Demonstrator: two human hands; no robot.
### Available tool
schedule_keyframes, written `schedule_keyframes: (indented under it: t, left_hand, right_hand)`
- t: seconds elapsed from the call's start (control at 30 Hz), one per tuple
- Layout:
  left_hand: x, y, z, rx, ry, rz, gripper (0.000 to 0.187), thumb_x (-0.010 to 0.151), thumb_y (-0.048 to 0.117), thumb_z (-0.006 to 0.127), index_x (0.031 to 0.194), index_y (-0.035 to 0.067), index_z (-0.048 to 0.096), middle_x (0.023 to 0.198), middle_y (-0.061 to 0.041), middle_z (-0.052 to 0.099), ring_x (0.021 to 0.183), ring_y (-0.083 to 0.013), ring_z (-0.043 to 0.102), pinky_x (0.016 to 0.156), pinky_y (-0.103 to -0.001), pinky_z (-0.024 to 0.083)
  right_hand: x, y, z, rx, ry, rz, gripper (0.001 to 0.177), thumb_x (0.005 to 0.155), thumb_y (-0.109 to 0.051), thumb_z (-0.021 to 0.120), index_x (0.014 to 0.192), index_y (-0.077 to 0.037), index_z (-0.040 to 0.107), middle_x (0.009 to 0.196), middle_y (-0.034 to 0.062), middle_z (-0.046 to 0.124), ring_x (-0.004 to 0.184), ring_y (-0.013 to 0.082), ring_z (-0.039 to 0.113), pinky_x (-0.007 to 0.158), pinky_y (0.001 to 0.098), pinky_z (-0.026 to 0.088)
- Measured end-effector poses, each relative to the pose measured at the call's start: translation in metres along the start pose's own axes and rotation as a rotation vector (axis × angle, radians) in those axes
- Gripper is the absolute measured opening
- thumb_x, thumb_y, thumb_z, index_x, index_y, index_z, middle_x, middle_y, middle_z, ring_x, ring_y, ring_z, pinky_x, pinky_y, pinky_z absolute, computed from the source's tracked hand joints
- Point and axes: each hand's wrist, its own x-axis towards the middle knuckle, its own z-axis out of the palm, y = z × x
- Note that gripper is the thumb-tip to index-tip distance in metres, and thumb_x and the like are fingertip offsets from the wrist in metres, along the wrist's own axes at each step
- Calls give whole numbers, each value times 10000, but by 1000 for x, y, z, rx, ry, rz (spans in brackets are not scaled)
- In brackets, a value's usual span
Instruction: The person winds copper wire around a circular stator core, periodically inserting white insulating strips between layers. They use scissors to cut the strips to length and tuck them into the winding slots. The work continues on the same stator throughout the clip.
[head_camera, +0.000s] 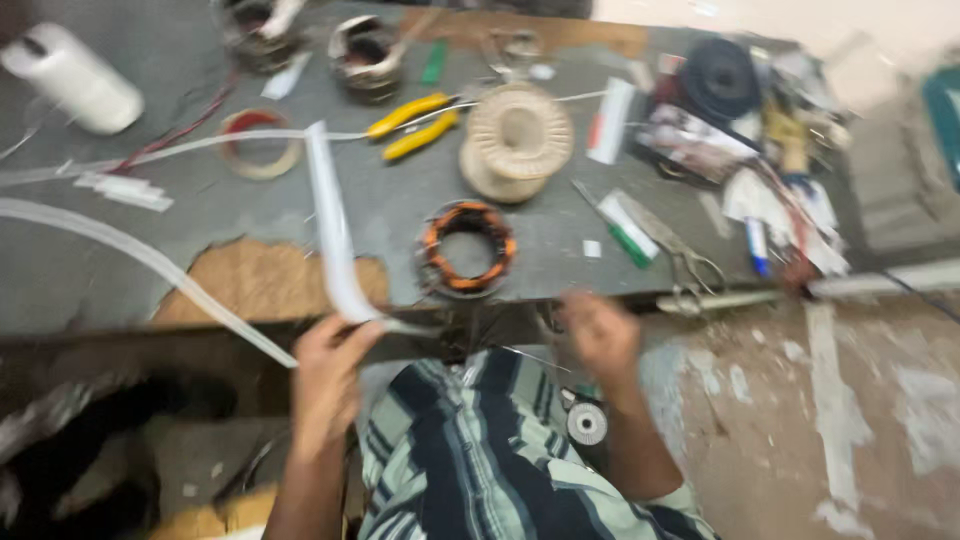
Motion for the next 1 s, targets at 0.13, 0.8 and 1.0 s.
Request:
schedule_keyframes:
  t: [0.13, 0.8, 1.0]
  left_hand:
    - [2, 13, 7, -387, 3, 197, 165, 965, -57, 671, 1129, -39, 662, 961, -129, 728, 867, -216, 721, 835, -353, 603]
    - [17, 47, 80, -598, -16, 312, 244, 1018, 35, 605, 1254, -25, 604, 1159, -154, 727, 1074, -249, 715, 1054, -426, 547]
    - [9, 50, 71, -645, 45, 342, 243, 1018, 64, 590, 1251, -5, 591, 1140, -135, 732, 1038, -240, 731, 999, -403, 570]
  right_hand:
    - [32, 70, -66, -678, 406, 4, 189, 995, -73, 701, 1173, -22, 741, 1232, 182, 713, 1130, 401, 659, 1007, 467, 510]
    - [-56, 48, 47, 678, -415, 550, 342, 604, -119, 881, 889, -10, 727, 800, 83, 731, 697, 186, 707, 638, 325, 597]
    - [-46, -21, 132, 813, -817, 198, 461, 803, -468, 829, 936, -73, 632, 790, -42, 641, 696, 69, 606, 592, 232, 481]
